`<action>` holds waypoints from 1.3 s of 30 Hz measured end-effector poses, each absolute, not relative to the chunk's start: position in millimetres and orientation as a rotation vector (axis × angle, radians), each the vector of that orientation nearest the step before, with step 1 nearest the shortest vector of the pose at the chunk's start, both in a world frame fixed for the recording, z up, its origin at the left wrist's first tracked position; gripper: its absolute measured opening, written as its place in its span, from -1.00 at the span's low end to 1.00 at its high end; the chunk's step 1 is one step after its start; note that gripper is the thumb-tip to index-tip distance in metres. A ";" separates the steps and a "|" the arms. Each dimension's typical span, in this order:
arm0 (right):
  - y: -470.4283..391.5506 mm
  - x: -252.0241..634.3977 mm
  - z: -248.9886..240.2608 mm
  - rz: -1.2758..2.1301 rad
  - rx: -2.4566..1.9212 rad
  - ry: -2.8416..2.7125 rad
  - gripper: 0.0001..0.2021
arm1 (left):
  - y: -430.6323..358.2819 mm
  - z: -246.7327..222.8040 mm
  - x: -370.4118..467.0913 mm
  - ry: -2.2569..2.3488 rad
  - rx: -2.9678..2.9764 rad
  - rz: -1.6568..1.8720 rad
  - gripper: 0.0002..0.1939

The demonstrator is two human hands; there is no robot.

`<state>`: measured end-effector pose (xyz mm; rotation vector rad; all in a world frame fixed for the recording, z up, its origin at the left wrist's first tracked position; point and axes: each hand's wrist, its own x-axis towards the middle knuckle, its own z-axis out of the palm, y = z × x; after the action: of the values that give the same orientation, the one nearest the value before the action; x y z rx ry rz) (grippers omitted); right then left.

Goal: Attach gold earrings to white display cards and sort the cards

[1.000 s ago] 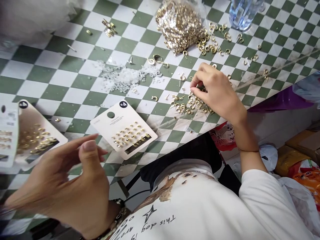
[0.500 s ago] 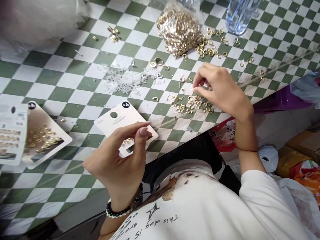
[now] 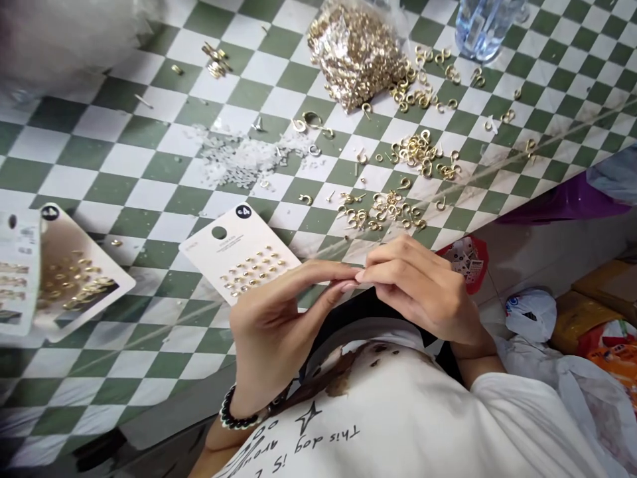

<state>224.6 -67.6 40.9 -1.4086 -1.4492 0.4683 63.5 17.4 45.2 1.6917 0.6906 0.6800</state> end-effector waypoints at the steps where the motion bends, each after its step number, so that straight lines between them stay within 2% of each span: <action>1: -67.1 225.3 39.1 0.477 -1.391 -1.453 -0.78 | 18.1 45.5 63.0 0.711 1.676 0.664 -0.85; 12: -65.4 215.9 31.2 0.609 -1.285 -1.462 -0.75 | 36.0 51.5 50.3 0.793 1.686 0.383 -0.86; 19: -64.3 217.1 20.7 0.574 -1.263 -1.435 -0.70 | 32.2 48.2 51.3 0.888 1.536 0.332 -0.92; 25: -66.3 215.6 18.7 0.625 -1.312 -1.407 -0.65 | 37.5 48.8 50.8 0.836 1.671 0.248 -0.92; 31: -64.2 211.7 12.2 0.559 -1.255 -1.355 -0.66 | 33.3 48.9 53.3 0.840 1.795 0.400 -0.90; 39: -58.5 210.2 12.1 0.431 -1.259 -1.179 -0.62 | 27.1 54.1 59.0 0.869 1.628 0.474 -0.92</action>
<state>210.2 -58.5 12.1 -1.2595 -1.1786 0.4312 59.0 27.1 54.1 1.6277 0.8691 0.4745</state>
